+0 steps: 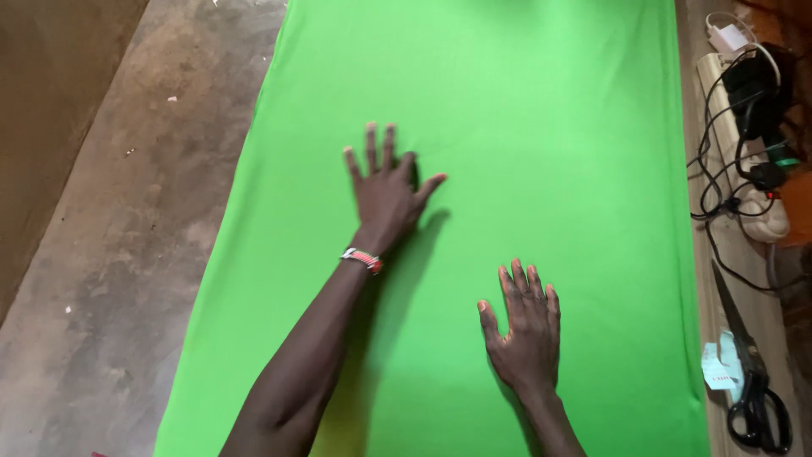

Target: Unfolding and smoothing a large piece of green fabric on a cutting table

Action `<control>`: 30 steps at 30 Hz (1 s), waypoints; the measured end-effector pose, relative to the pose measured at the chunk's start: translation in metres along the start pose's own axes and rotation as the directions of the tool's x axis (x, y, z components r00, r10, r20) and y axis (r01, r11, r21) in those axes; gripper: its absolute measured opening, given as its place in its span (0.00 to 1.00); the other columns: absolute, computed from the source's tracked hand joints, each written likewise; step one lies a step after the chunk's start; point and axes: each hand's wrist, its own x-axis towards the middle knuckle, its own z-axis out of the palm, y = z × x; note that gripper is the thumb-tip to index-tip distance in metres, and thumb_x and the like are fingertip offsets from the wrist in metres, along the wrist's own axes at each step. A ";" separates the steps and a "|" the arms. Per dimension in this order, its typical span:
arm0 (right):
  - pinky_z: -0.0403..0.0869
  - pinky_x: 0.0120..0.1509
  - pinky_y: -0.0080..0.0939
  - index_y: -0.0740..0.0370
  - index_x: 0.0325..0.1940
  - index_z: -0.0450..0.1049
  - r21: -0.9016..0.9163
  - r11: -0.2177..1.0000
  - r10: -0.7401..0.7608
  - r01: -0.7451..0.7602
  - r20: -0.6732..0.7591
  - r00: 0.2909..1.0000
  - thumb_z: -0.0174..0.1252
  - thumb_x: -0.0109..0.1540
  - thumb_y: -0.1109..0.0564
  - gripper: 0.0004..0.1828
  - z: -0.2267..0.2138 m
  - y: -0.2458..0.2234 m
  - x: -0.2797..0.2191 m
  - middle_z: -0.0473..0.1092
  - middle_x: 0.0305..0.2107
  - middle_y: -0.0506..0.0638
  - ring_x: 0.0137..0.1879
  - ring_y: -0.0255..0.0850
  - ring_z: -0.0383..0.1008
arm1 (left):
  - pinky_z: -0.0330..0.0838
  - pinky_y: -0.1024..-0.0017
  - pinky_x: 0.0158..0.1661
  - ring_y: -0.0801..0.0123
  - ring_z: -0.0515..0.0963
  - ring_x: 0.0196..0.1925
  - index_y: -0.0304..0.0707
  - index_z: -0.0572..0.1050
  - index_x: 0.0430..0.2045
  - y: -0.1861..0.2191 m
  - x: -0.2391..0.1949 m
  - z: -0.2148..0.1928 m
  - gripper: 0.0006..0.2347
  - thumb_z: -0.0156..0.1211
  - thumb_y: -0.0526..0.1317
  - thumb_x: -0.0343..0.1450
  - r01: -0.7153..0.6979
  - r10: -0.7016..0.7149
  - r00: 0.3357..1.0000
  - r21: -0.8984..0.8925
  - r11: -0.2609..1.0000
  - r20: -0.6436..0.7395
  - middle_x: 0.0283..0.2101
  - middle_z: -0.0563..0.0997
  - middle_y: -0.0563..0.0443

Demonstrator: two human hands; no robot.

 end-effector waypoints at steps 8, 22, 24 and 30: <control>0.54 0.82 0.56 0.50 0.71 0.69 -0.058 0.998 0.002 -0.009 -0.117 0.993 0.55 0.67 0.37 0.30 0.007 0.001 -0.008 0.65 0.70 0.50 0.77 0.48 0.61 | 0.42 0.32 0.68 0.39 0.50 0.78 0.42 0.76 0.50 0.014 -0.113 -0.067 0.29 0.50 0.68 0.71 0.141 -0.135 0.984 -0.040 0.989 0.117 0.71 0.62 0.31; 0.53 0.81 0.60 0.50 0.73 0.68 -0.044 0.998 -0.054 0.050 -0.075 0.996 0.50 0.70 0.37 0.30 0.012 0.014 -0.031 0.64 0.71 0.53 0.77 0.52 0.60 | 0.47 0.38 0.69 0.36 0.54 0.76 0.47 0.74 0.57 -0.007 -0.238 -0.123 0.28 0.52 0.66 0.71 0.109 -0.099 0.990 -0.107 0.988 0.097 0.68 0.66 0.33; 0.55 0.80 0.60 0.49 0.72 0.69 -0.064 0.996 -0.069 0.065 -0.078 0.995 0.49 0.71 0.38 0.28 0.011 0.015 -0.043 0.65 0.70 0.52 0.77 0.52 0.61 | 0.49 0.39 0.68 0.34 0.55 0.75 0.47 0.74 0.56 -0.012 -0.250 -0.127 0.27 0.54 0.65 0.71 0.121 -0.113 0.991 -0.098 0.988 0.078 0.67 0.67 0.34; 0.62 0.76 0.60 0.51 0.67 0.72 -0.089 0.995 -0.049 0.048 -0.005 0.999 0.53 0.68 0.44 0.24 -0.001 0.005 -0.047 0.69 0.66 0.54 0.74 0.53 0.65 | 0.52 0.41 0.68 0.36 0.57 0.74 0.41 0.73 0.51 -0.005 -0.246 -0.118 0.28 0.54 0.66 0.71 0.097 -0.090 0.993 -0.104 0.990 0.078 0.64 0.68 0.36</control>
